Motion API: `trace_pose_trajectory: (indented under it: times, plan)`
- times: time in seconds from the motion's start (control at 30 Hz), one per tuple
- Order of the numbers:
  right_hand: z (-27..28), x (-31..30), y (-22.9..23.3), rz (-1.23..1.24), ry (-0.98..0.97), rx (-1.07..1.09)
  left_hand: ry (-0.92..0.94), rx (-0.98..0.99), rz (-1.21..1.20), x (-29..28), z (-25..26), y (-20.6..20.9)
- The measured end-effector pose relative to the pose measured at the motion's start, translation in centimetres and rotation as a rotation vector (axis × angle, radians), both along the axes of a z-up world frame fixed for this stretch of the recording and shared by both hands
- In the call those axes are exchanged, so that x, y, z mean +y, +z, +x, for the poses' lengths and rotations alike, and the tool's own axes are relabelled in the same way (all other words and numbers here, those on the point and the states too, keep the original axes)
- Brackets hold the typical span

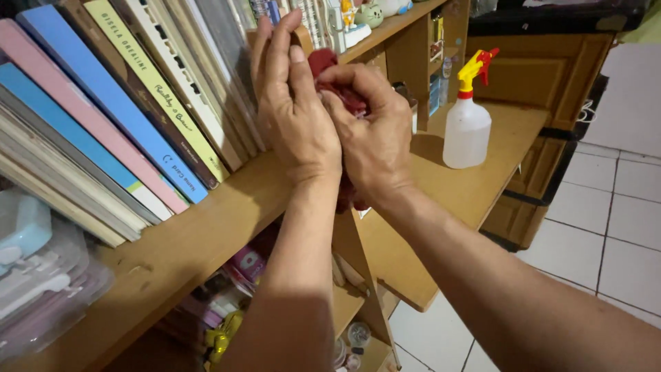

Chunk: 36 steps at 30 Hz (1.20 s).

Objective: The person sprays liquid from a white bottle onto a red cloth and wipes a wooden desk and shelf. They repeatedly spray the cloth and wipe different sections of the desk surface and the vertical side of the shelf, moving around small items like figurines and stationery.

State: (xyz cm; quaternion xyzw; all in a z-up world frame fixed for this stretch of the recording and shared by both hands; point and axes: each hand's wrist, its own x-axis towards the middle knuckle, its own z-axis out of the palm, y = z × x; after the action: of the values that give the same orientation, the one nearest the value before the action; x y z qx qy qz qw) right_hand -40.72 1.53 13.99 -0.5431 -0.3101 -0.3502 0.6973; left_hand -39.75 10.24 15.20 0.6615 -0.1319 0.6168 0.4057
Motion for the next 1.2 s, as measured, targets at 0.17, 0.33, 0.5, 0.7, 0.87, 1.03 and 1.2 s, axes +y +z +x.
trace_pose_trajectory:
  times: [0.17, 0.33, 0.5, 0.7, 0.87, 1.03, 1.2]
  plan:
    - [-0.3, 0.1, 0.3, -0.006, -0.032, 0.004, -0.065, -0.039, -0.003, 0.6, 0.8, -0.9]
    - [-1.1, -0.3, 0.2, -0.166, -0.228, -0.16, -0.219, -0.07, 0.065, 1.9, 0.8, -1.5]
    - [-0.8, -0.1, -1.0, -0.194, -0.259, -0.087, -0.288, -0.03, 0.073, 2.0, 0.0, -1.8]
    - [-1.4, 0.6, 0.1, -0.111, -0.236, -0.117, -0.444, -0.083, -0.169, 3.6, 1.3, -1.6]
    - [-1.6, 0.0, -1.4, -0.216, -0.324, -0.071, -0.697, -0.007, -0.7, 4.9, 1.1, -0.5]
    - [-1.8, 1.0, -0.6, -0.179, -0.289, -0.124, -0.725, 0.098, -0.927, 4.8, -0.2, 0.1]
    - [-2.6, 1.7, -1.2, -0.239, -0.462, -0.178, -0.762, 0.081, -0.935, 4.9, -0.2, -0.1]
